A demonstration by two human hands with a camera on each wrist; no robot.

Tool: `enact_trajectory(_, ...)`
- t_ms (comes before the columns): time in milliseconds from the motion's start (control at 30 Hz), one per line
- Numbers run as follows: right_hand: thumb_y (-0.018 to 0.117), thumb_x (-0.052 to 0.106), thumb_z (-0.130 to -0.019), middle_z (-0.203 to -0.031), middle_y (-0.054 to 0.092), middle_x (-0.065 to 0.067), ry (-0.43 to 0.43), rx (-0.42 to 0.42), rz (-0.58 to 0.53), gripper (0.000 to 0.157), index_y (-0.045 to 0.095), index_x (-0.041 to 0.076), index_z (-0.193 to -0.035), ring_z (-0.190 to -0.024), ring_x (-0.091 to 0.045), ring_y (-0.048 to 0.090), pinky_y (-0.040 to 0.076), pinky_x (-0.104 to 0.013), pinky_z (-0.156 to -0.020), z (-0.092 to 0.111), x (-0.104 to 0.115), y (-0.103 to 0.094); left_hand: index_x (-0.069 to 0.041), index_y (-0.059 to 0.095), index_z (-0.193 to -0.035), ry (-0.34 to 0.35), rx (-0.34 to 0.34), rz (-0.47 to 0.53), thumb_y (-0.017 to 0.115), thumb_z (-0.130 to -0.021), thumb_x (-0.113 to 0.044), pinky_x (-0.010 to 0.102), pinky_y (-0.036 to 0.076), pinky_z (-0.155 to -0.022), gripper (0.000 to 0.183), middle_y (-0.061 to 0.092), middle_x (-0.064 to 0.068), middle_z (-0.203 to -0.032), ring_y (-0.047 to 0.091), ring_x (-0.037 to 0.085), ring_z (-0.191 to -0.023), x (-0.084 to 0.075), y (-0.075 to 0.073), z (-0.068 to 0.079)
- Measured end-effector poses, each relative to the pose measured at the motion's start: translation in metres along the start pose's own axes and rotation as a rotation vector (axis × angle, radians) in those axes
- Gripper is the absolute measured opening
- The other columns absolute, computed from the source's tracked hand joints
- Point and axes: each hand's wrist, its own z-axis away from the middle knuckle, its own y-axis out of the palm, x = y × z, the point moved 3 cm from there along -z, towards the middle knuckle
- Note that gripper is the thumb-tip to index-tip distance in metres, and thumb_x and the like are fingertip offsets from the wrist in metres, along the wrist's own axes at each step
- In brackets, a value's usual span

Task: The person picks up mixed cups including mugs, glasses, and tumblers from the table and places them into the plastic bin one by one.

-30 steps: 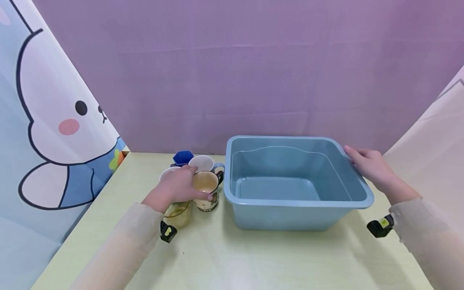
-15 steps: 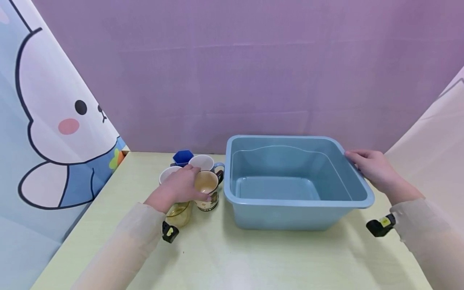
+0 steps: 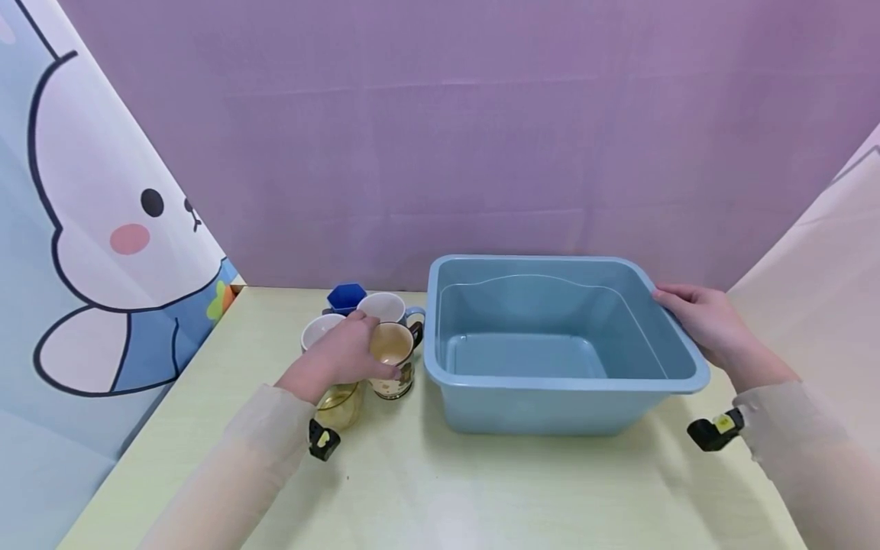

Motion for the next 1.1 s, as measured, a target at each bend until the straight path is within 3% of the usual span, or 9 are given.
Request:
enact_trajectory(233, 0.048, 0.05, -0.094, -0.112, 0.056, 0.001, 0.012, -0.01, 0.003, 0.073, 0.037, -0.003, -0.142, -0.076, 0.011, 0.058, 0.056, -0.02, -0.07, 0.001, 0.0, 0.001, 0.009, 0.041, -0.136, 0.008, -0.023, 0.04, 0.08, -0.065, -0.047, 0.049, 0.047, -0.097, 0.099, 0.045, 0.023, -0.134, 0.054, 0.033, -0.112, 0.001, 0.003, -0.003)
enact_trajectory(367, 0.048, 0.049, -0.094, -0.098, 0.058, 0.017, 0.005, -0.013, -0.014, 0.072, 0.037, -0.004, -0.141, -0.075, 0.01, 0.058, 0.056, -0.02, -0.069, 0.001, 0.0, 0.002, 0.009, 0.042, -0.134, 0.013, -0.037, 0.04, 0.08, -0.065, -0.047, 0.048, 0.048, -0.095, 0.097, 0.047, 0.023, -0.131, 0.055, 0.032, -0.109, 0.001, 0.004, -0.002)
enact_trajectory(467, 0.049, 0.049, -0.094, -0.086, 0.049, 0.031, -0.004, -0.02, -0.02, 0.072, 0.038, -0.004, -0.141, -0.075, 0.01, 0.059, 0.055, -0.02, -0.068, 0.001, -0.001, 0.002, 0.009, 0.042, -0.134, 0.019, -0.051, 0.046, 0.08, -0.064, -0.046, 0.048, 0.048, -0.095, 0.097, 0.047, 0.023, -0.13, 0.055, 0.032, -0.109, 0.002, 0.004, -0.002)
enact_trajectory(700, 0.049, 0.05, -0.093, -0.097, 0.054, 0.017, 0.005, -0.026, -0.004, 0.072, 0.038, -0.003, -0.141, -0.075, 0.01, 0.059, 0.056, -0.021, -0.068, 0.0, -0.003, 0.001, 0.006, 0.041, -0.136, 0.028, -0.079, 0.088, 0.081, -0.062, -0.043, 0.05, 0.046, -0.097, 0.098, 0.046, 0.021, -0.133, 0.053, 0.031, -0.113, 0.003, 0.006, -0.001)
enact_trajectory(1100, 0.049, 0.047, -0.094, -0.09, 0.051, 0.029, -0.005, -0.017, -0.021, 0.07, 0.036, -0.003, -0.142, -0.075, 0.01, 0.058, 0.055, -0.019, -0.067, -0.002, -0.005, 0.002, 0.004, 0.039, -0.138, 0.016, -0.143, 0.212, 0.079, -0.062, -0.04, 0.047, 0.051, -0.089, 0.096, 0.045, 0.02, -0.124, 0.055, 0.031, -0.104, 0.012, 0.007, 0.005)
